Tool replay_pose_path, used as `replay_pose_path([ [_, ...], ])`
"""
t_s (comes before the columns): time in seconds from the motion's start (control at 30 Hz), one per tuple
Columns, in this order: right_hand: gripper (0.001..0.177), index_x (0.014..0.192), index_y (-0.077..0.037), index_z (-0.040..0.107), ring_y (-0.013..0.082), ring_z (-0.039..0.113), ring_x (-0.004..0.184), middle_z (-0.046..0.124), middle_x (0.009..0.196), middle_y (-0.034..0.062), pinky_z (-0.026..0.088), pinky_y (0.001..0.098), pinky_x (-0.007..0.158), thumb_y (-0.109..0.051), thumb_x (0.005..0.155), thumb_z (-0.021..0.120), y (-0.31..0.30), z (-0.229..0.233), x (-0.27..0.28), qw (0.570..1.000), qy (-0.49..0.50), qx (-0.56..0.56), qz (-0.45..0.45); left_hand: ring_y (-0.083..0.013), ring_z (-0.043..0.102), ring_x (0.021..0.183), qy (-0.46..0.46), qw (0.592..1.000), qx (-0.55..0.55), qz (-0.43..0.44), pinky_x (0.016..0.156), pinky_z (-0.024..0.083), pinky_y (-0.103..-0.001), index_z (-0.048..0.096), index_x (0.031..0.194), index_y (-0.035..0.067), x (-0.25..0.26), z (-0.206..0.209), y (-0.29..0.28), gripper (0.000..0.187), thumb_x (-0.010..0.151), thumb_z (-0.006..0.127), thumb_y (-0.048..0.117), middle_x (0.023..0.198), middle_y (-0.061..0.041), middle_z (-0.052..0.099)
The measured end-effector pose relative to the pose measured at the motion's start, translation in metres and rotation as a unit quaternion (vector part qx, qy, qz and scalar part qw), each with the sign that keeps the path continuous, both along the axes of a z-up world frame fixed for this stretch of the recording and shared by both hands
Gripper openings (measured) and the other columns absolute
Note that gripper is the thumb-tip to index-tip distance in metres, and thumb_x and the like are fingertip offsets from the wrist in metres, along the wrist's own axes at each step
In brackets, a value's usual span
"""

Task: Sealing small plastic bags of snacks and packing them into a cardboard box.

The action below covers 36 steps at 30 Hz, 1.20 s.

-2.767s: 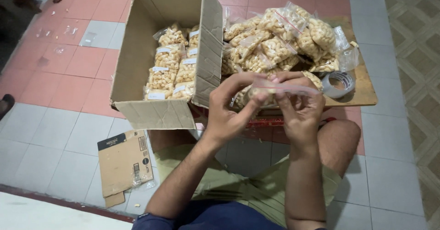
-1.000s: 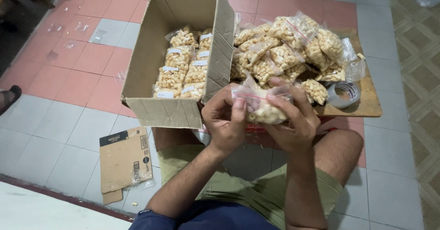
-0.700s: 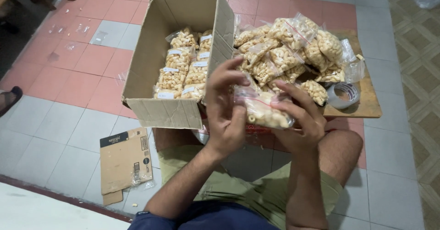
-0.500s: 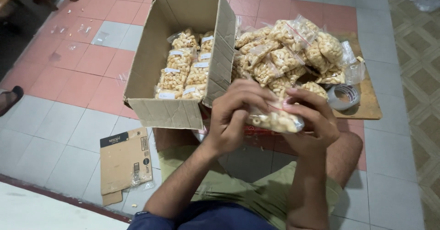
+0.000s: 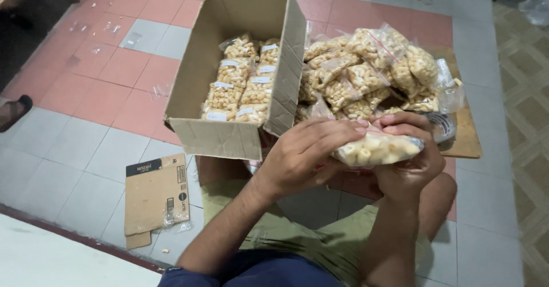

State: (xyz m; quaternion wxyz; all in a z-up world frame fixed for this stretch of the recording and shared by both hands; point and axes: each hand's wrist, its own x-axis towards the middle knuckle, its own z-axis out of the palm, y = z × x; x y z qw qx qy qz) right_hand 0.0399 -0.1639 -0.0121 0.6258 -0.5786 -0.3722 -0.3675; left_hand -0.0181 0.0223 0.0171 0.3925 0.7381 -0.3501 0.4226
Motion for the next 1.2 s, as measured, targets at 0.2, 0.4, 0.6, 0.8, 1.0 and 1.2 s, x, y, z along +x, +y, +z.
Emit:
replay_pose_path([
  [0.2, 0.094, 0.169, -0.018, 0.032, 0.0342, 0.046, 0.153, 0.044, 0.16, 0.022, 0.055, 0.0512, 0.124, -0.021, 0.091, 0.084, 0.014, 0.005, -0.009, 0.99, -0.095, -0.104, -0.001, -0.0349, 0.08, 0.121, 0.098, 0.986, 0.117, 0.067, 0.102, 0.07, -0.046, 0.04, 0.159, 0.009, -0.013, -0.004, 0.044, 0.052, 0.118, 0.06, 0.033, 0.148, -0.019, 0.069],
  [0.4, 0.057, 0.144, -0.015, 0.059, 0.0454, 0.026, 0.157, 0.044, 0.164, 0.0227, 0.034, 0.0751, 0.13, -0.051, 0.106, 0.081, 0.039, 0.029, -0.036, 0.88, -0.165, -0.383, -0.228, -0.0316, 0.075, 0.115, 0.138, 0.975, 0.156, 0.076, 0.103, 0.055, -0.046, 0.041, 0.157, 0.008, -0.024, 0.006, 0.085, 0.061, 0.105, 0.07, 0.021, 0.132, -0.014, 0.076],
  [0.6, 0.08, 0.154, -0.006, 0.046, 0.0428, 0.064, 0.121, 0.064, 0.134, 0.0263, 0.049, 0.0627, 0.105, -0.065, 0.103, 0.064, 0.091, 0.04, -0.007, 0.865, -0.228, -0.413, -0.17, -0.0337, 0.068, 0.122, 0.155, 0.971, 0.131, 0.125, 0.109, 0.049, -0.049, 0.053, 0.142, 0.001, -0.043, 0.026, 0.127, 0.064, 0.098, 0.078, 0.04, 0.13, -0.018, 0.072],
  [0.8, 0.11, 0.164, -0.003, 0.03, 0.0415, 0.052, 0.12, 0.051, 0.14, 0.0312, 0.057, 0.0536, 0.087, -0.008, 0.074, 0.093, 0.167, 0.101, 0.056, 0.86, 0.012, -0.504, -0.08, -0.0279, 0.061, 0.14, 0.225, 0.913, 0.173, 0.294, 0.121, 0.039, -0.057, 0.044, 0.157, 0.009, -0.043, -0.015, 0.179, 0.096, 0.092, 0.06, 0.079, 0.15, -0.013, 0.065],
  [1.0, 0.102, 0.16, -0.014, 0.045, 0.0358, 0.04, 0.134, 0.05, 0.149, 0.0176, 0.034, 0.0558, 0.113, -0.045, 0.074, 0.091, 0.266, 0.098, 0.17, 0.677, 0.041, -0.725, -0.124, -0.0246, 0.064, 0.109, 0.241, 0.897, 0.226, 0.295, 0.104, 0.038, -0.046, 0.07, 0.111, 0.018, -0.032, -0.048, 0.179, 0.055, 0.085, 0.082, 0.064, 0.11, -0.002, 0.073],
  [1.2, 0.091, 0.13, -0.022, 0.079, 0.041, 0.06, 0.119, 0.063, 0.126, 0.0182, 0.047, 0.0542, 0.088, -0.063, 0.05, 0.095, 0.291, -0.018, 0.269, 0.581, -0.035, -0.776, -0.242, -0.022, 0.062, 0.102, 0.203, 0.913, 0.195, 0.296, 0.102, 0.041, -0.046, 0.068, 0.113, 0.021, -0.03, -0.061, 0.181, 0.058, 0.075, 0.084, 0.062, 0.098, 0.001, 0.069],
])
